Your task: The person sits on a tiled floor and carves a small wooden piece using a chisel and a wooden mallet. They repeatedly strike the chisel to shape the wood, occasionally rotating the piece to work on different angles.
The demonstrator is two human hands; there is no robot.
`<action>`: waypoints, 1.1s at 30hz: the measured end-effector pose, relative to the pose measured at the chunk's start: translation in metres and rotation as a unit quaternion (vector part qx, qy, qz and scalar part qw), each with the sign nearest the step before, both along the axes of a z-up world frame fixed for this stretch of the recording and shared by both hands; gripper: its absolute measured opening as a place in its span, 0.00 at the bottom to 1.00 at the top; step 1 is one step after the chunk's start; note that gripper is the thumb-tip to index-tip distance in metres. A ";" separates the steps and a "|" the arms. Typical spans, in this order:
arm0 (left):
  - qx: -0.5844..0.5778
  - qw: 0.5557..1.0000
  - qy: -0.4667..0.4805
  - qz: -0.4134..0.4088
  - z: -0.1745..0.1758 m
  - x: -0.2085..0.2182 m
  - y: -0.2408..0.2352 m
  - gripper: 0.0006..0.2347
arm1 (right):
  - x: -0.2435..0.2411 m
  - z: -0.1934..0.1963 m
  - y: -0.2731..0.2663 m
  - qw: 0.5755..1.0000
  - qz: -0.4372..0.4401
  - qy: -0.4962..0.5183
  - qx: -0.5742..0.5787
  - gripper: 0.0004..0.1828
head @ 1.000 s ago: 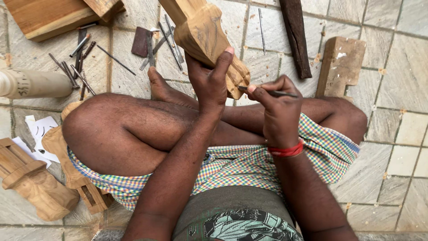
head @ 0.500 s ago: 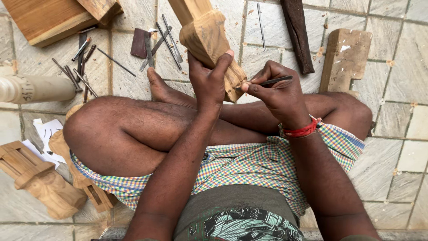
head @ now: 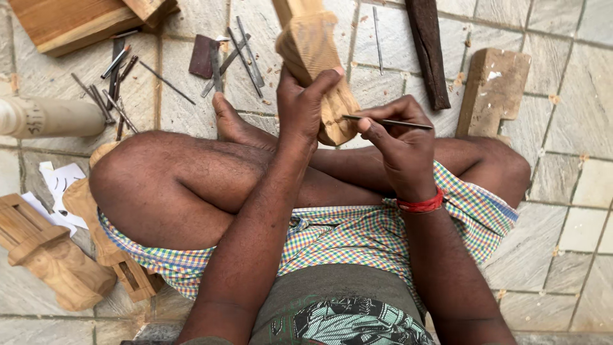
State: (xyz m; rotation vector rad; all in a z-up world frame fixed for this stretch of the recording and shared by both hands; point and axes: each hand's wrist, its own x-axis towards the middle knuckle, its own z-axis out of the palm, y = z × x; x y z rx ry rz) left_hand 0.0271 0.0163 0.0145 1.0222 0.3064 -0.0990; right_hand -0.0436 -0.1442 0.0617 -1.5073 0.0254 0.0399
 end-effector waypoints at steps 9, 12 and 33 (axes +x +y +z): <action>-0.026 0.999 0.013 -0.024 0.000 0.002 0.004 0.29 | -0.001 -0.002 -0.003 0.997 0.047 -0.063 -0.022 0.12; -0.020 0.999 0.010 -0.032 0.000 0.002 0.005 0.29 | 0.000 -0.003 -0.005 0.996 0.052 -0.067 -0.037 0.11; 0.028 0.996 0.011 -0.080 -0.022 0.013 -0.004 0.26 | 0.027 0.013 -0.013 0.951 0.161 -0.109 -0.241 0.14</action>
